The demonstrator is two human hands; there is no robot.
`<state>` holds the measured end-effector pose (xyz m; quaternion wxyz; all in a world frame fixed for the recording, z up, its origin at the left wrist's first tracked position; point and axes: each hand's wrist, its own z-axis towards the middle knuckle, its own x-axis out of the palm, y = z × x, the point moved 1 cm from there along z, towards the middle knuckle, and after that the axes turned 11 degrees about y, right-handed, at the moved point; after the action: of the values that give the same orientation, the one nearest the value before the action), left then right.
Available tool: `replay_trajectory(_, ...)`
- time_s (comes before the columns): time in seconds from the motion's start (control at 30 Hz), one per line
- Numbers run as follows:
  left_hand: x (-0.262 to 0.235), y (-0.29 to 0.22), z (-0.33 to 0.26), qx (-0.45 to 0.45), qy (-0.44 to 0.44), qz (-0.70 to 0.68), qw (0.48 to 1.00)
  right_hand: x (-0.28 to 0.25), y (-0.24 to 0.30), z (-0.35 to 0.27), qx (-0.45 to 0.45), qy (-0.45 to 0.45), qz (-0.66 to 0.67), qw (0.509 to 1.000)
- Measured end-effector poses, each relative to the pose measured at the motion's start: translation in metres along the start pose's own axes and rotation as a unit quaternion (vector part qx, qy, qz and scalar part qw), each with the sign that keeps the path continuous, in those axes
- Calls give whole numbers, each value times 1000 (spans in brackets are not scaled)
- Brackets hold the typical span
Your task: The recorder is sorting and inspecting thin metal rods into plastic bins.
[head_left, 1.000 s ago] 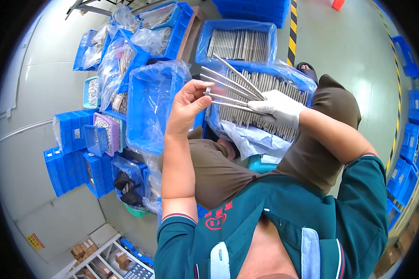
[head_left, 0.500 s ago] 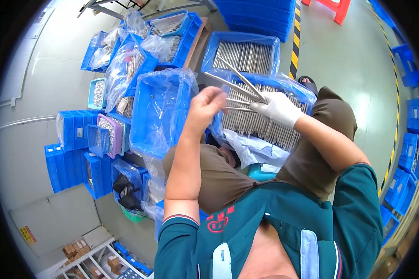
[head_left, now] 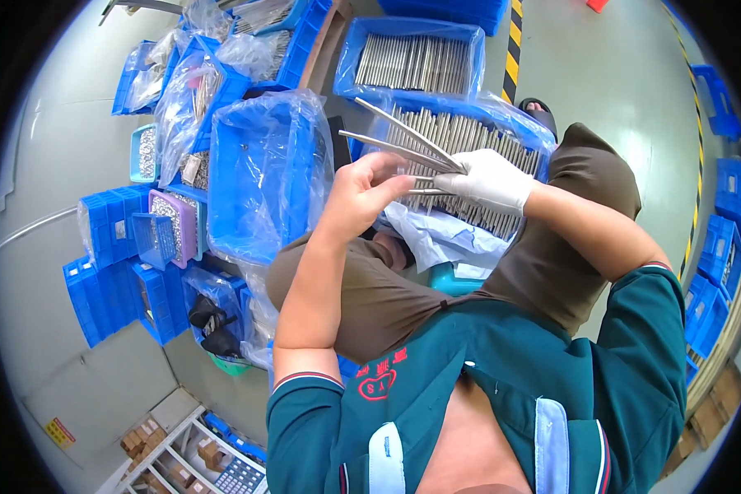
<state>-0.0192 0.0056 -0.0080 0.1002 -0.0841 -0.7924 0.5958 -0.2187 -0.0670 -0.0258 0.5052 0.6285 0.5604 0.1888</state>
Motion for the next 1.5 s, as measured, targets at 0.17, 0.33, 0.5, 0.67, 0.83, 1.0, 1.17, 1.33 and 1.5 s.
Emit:
replay_trajectory(0.17, 2, -1, -15, 64, -79, 27, 994, -4, 22, -7, -66, -88, -221, 969)
replay_trajectory(0.33, 1, -11, -12, 16, -74, -25, 997, -8, 14, -4, -71, -43, -133, 988)
replay_trajectory(0.5, 1, -15, -24, 51, -49, 71, 995, -9, 20, -8, -19, 66, -3, 998)
replay_trajectory(0.67, 4, -8, -5, 22, -97, -104, 990, -12, 23, -8, -54, -95, -180, 978)
replay_trajectory(0.83, 30, 10, 9, 78, -13, -261, 962, -7, 7, 6, -13, -105, 160, 981)
replay_trajectory(1.0, 43, 15, 29, 136, -141, -281, 940, 14, 23, 9, -6, -75, 362, 929)
replay_trajectory(1.17, 38, -9, 34, 237, -204, -188, 931, 6, 2, 16, -76, -205, 362, 906)
replay_trajectory(1.33, 27, -16, 18, 304, -208, 281, 886, -32, 7, -5, -86, 2, 558, 825)
replay_trajectory(1.5, 29, -20, 14, 341, -138, 576, 730, -13, 18, -6, -41, 19, 500, 865)
